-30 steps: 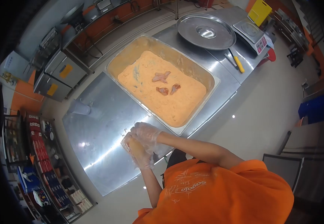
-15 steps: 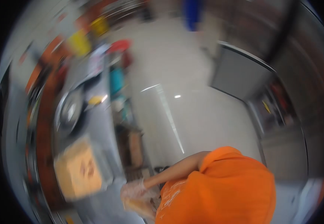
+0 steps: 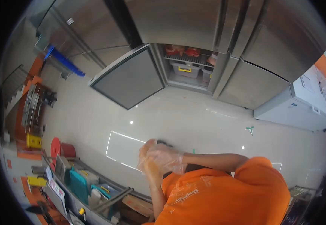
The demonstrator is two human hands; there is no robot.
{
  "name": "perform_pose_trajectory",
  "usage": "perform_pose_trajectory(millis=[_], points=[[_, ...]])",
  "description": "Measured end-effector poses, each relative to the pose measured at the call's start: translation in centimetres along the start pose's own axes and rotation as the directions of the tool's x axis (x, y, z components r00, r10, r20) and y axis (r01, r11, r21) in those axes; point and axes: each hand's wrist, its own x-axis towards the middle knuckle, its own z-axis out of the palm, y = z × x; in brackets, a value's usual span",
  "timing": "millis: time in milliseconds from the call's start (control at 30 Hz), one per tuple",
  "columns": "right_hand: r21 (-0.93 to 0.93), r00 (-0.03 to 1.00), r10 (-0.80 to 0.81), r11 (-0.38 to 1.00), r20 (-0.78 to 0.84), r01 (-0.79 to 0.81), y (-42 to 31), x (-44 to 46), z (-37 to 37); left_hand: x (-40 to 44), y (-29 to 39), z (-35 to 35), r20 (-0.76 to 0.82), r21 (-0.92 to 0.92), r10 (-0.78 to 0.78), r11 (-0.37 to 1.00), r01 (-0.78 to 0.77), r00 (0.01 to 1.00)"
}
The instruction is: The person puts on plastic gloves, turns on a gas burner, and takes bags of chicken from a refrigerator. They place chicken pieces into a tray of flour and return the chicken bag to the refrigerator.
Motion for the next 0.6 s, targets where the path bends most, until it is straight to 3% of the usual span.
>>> perform_pose_trajectory(millis=[33,67,100,133,167,200,267,333,400,467,500,567,600], points=[[-0.338,0.988,-0.138,0.935,-0.068,0.107,-0.6,0.8,-3.7,2.7,0.6,2.2,0.094,0.052,0.032,0.998,-0.037,0.995],[-0.643,0.956,-0.277,0.749,-0.091,0.156,-1.1,1.3,-7.2,5.7,0.8,4.8,0.182,0.014,0.035,0.999,-0.038,0.983],[-0.656,0.949,-0.292,0.741,-0.116,0.148,-1.6,1.7,-10.2,9.1,0.3,7.4,0.267,-0.065,0.022,0.998,-0.004,0.963],[-0.766,0.883,-0.421,0.631,-0.207,0.122,-2.6,2.3,-13.1,12.4,-0.8,10.0,0.344,-0.186,-0.002,0.98,0.071,0.939],[-0.86,0.79,-0.553,0.507,-0.266,0.065,-3.7,2.9,-16.2,16.8,-4.0,12.5,0.454,-0.385,-0.062,0.886,0.258,0.889],[-0.873,0.767,-0.578,0.485,-0.279,0.047,-4.9,3.4,-19.4,21.2,-7.2,14.9,0.555,-0.518,-0.12,0.724,0.455,0.823],[-0.842,0.655,-0.579,0.51,-0.485,-0.173,-6.2,4.6,-24.9,27.3,-11.3,20.4,0.658,-0.475,-0.169,0.663,0.579,0.733],[-0.878,0.503,-0.721,0.411,-0.477,-0.244,-3.7,6.1,-32.9,31.3,-10.3,28.4,0.652,-0.524,-0.259,0.524,0.671,0.712],[-0.807,0.312,-0.786,0.363,-0.534,-0.466,-1.1,7.5,-39.6,38.6,-18.8,32.1,0.898,-0.309,-0.041,0.649,0.695,0.438],[-0.752,0.189,-0.851,0.304,-0.49,-0.585,2.4,8.9,-47.4,41.7,-20.7,38.4,0.905,-0.288,-0.045,0.67,0.685,0.424],[-0.678,0.06,-0.891,0.296,-0.449,-0.673,1.6,9.2,-49.0,43.4,-22.4,41.7,0.909,-0.274,-0.053,0.673,0.688,0.414],[-0.585,0.071,-0.693,0.543,-0.717,-0.603,-2.4,8.9,-50.3,46.2,-24.2,47.0,0.912,-0.185,-0.114,0.745,0.641,0.395],[-0.551,0.008,-0.693,0.567,-0.721,-0.612,-3.1,9.0,-50.9,47.5,-25.0,49.0,0.929,-0.072,-0.136,0.847,0.527,0.345]])
